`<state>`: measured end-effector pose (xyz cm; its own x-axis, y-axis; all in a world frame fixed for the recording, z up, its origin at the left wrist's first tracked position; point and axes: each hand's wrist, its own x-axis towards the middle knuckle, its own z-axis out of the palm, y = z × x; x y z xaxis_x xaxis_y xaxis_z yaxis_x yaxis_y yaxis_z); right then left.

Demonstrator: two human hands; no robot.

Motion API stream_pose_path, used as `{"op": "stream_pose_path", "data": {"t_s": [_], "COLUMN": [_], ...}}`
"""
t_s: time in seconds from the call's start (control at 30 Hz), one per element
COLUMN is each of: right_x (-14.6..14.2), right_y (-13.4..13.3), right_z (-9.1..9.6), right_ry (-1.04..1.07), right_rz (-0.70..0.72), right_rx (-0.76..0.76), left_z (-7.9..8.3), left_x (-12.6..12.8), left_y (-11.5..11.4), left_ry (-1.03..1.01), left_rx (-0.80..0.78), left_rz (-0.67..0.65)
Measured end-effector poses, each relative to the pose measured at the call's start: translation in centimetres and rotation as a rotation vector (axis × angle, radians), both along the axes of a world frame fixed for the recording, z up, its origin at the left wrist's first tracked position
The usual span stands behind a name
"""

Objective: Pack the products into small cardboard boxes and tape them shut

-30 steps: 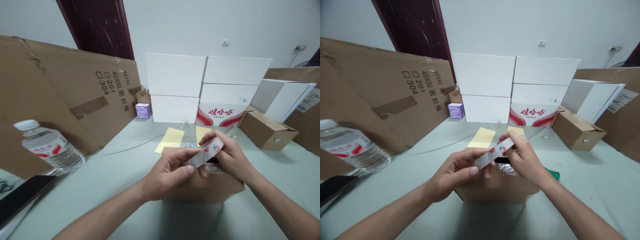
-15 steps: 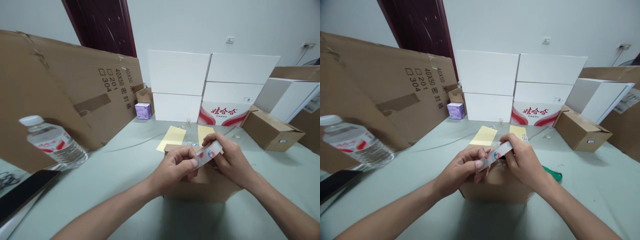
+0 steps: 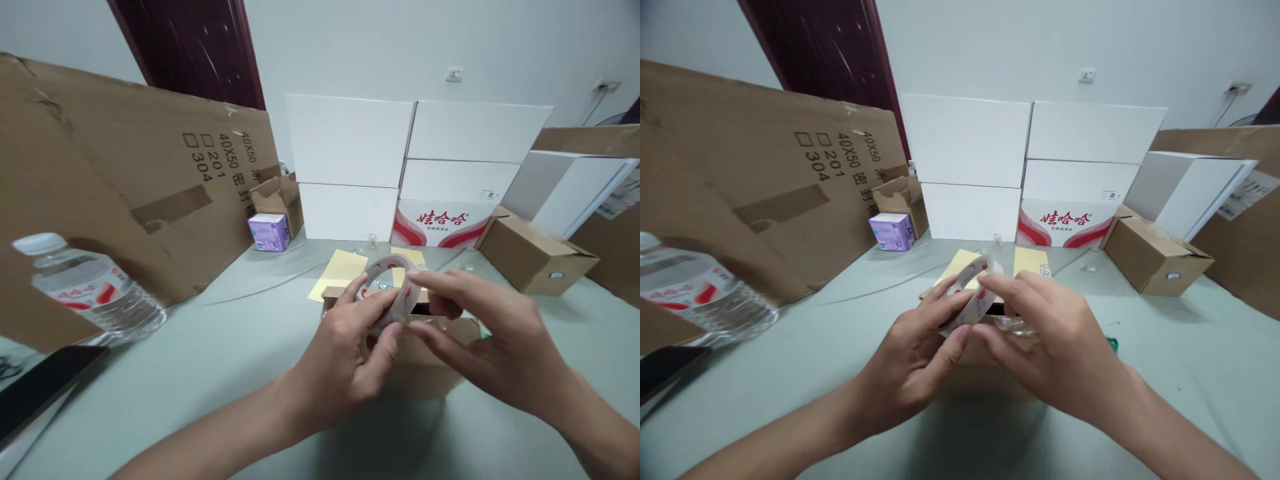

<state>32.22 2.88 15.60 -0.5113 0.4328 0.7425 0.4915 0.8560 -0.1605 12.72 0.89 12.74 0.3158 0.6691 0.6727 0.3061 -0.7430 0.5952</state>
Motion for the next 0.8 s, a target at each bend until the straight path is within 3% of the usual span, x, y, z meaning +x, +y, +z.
{"op": "stream_pose_path", "data": {"t_s": [0.17,0.4,0.53,0.7,0.8], "right_x": [-0.6,-0.8,-0.7,-0.9,-1.1], "right_y": [0.1,0.5,0.2,0.5,0.6], "right_z": [0.0,-0.3,-0.4,-0.9,-1.1], "right_ry": [-0.032,0.023,0.010,0.066,0.086], "right_rz": [0.023,-0.028,0.017,-0.035,-0.018], "right_rx": [-0.079,-0.105,-0.211,-0.092,-0.146], "left_z": [-0.3,-0.2,-0.2,-0.3,-0.3], "left_x": [0.3,0.3,0.4,0.5,0.4], "left_y": [-0.3,-0.6,-0.4,-0.4,-0.4], "left_ry": [0.164,0.239,0.254,0.246,0.242], "left_rx": [0.105,0.105,0.078,0.075,0.069], "left_rz": [0.065,0.115,0.083,0.095,0.102]}}
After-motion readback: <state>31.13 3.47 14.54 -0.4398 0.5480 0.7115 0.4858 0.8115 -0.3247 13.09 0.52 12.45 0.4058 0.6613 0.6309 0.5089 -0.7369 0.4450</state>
